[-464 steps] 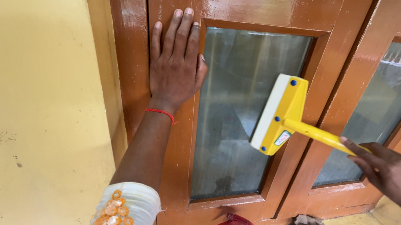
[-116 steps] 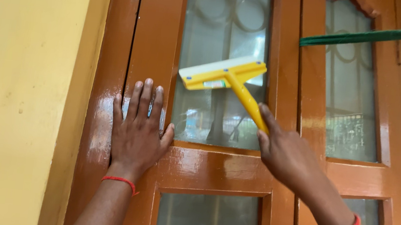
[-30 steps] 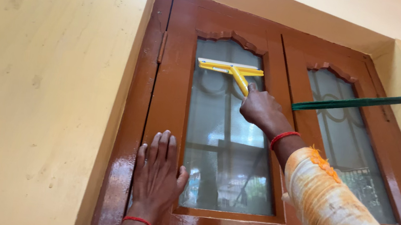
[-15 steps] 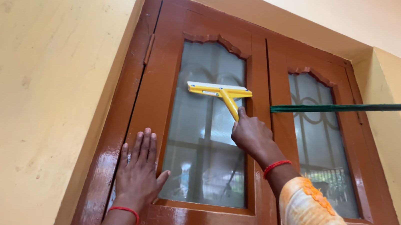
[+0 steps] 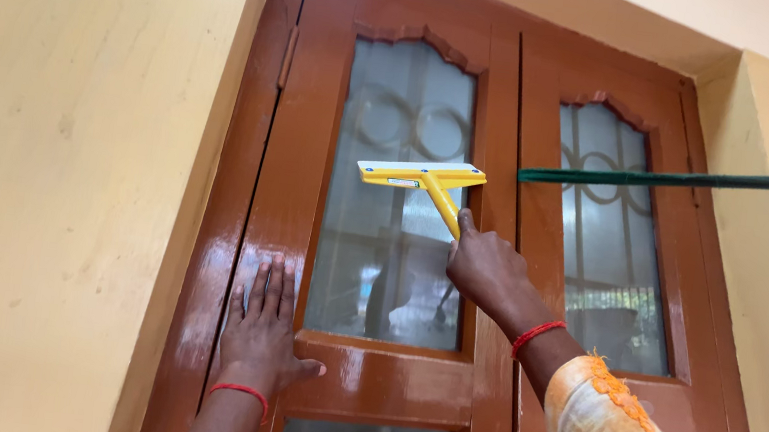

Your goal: The person uses a yellow squeegee to clean the glass panes of a brown wooden double door. They repeatedly wipe the glass surfaces in vertical and horizontal strokes while holding the door frame with the other hand. A spray bottle and cloth are visible on the floor nearby.

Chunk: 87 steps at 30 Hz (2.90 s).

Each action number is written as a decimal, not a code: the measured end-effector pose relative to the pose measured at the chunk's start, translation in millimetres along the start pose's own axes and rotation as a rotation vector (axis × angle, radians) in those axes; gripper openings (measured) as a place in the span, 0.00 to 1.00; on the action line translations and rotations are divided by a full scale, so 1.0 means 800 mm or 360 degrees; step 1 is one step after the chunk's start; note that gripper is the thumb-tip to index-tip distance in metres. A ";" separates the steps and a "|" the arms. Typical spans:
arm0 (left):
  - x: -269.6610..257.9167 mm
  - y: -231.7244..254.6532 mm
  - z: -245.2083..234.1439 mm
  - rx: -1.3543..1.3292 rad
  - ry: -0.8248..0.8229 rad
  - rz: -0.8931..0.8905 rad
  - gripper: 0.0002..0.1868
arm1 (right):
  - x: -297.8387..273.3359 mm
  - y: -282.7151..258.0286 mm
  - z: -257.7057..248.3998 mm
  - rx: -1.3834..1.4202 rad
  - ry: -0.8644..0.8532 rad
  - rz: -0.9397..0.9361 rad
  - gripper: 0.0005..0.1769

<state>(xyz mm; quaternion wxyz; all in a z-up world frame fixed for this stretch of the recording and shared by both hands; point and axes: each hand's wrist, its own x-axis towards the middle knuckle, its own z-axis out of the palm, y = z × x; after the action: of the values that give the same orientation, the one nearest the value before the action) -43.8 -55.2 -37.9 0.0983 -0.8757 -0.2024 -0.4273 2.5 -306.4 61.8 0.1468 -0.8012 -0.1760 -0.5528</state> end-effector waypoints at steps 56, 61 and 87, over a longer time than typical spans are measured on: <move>-0.010 0.052 0.052 -0.0047 -0.0303 -0.0292 0.92 | -0.172 0.202 0.088 0.0132 -0.0125 0.0346 0.37; -0.005 0.051 0.061 -0.0175 -0.0233 -0.0281 0.90 | -0.082 0.203 0.051 0.0153 0.0022 0.0249 0.36; 0.018 0.080 0.050 -0.0279 -0.0251 -0.0443 0.93 | -0.183 0.124 0.088 0.0334 -0.0139 0.0189 0.38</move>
<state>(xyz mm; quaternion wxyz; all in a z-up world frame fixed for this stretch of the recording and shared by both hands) 20.0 -95.0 -51.2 -0.0546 -0.8751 -0.2908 -0.3828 57.1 -382.7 -103.9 0.2546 -0.8138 -0.1913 -0.4861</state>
